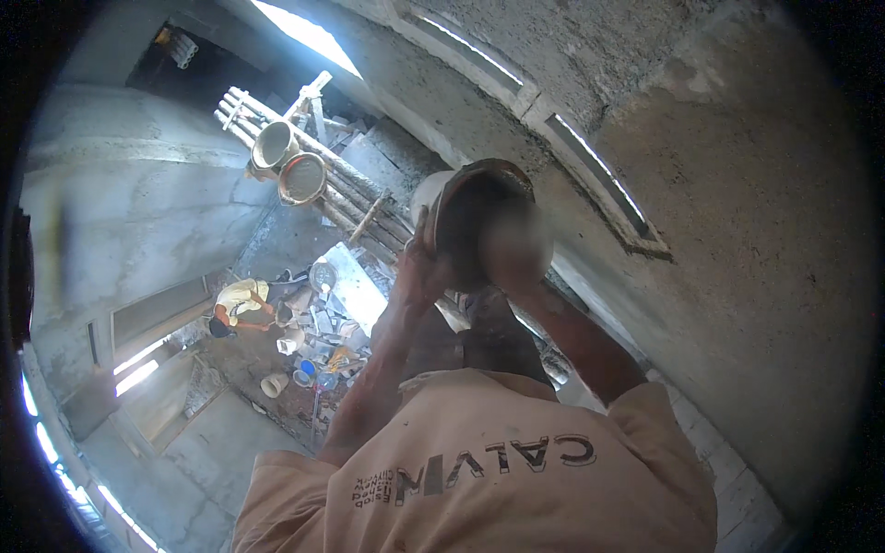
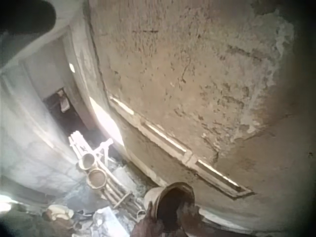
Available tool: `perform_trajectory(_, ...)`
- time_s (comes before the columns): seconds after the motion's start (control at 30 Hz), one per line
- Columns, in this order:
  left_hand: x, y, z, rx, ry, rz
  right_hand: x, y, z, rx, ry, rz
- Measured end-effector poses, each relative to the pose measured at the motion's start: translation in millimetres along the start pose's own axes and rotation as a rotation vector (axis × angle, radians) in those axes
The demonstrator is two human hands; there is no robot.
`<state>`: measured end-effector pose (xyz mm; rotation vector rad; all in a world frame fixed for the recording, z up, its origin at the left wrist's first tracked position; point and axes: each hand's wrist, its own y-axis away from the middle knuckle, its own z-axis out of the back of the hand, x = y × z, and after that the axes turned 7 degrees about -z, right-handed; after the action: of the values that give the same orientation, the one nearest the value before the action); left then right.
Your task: The person is applying and leveling plaster/cement on a wall or beam using a trowel and a leveling board while standing on scaffolding.
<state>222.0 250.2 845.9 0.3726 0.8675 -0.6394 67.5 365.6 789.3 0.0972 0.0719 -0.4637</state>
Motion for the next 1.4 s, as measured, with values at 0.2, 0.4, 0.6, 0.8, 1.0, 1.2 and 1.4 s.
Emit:
perform_trajectory(0.2, -22, 16, 2, 0.061, -0.011, 0.189, -20, -6, 50, -0.286, -0.141, 0.111)
perform_trajectory(0.4, -20, 24, -14, 0.128, -0.059, 0.134, -38, 14, 16, -0.251, -0.206, 0.167)
perform_trajectory(0.6, -15, 37, -34, 0.000, 0.087, 0.215, -40, -2, 33, 0.563, -0.510, -0.017)
perform_trajectory(0.8, -30, 39, -12, -0.056, 0.207, 0.287, -24, 21, 31, 0.360, -0.902, -0.020)
perform_trajectory(1.0, -26, 45, 0, -0.149, 0.348, 0.375, -39, 1, 71, 0.529, -0.918, -0.279)
perform_trajectory(1.2, 22, 72, -6, -0.250, 0.768, 0.329, -34, -13, 66, 0.229, -0.600, -0.173)
perform_trajectory(1.4, 122, 134, -8, -0.438, 0.700, 0.515, -2, -36, 120, 0.299, -0.752, 0.109)
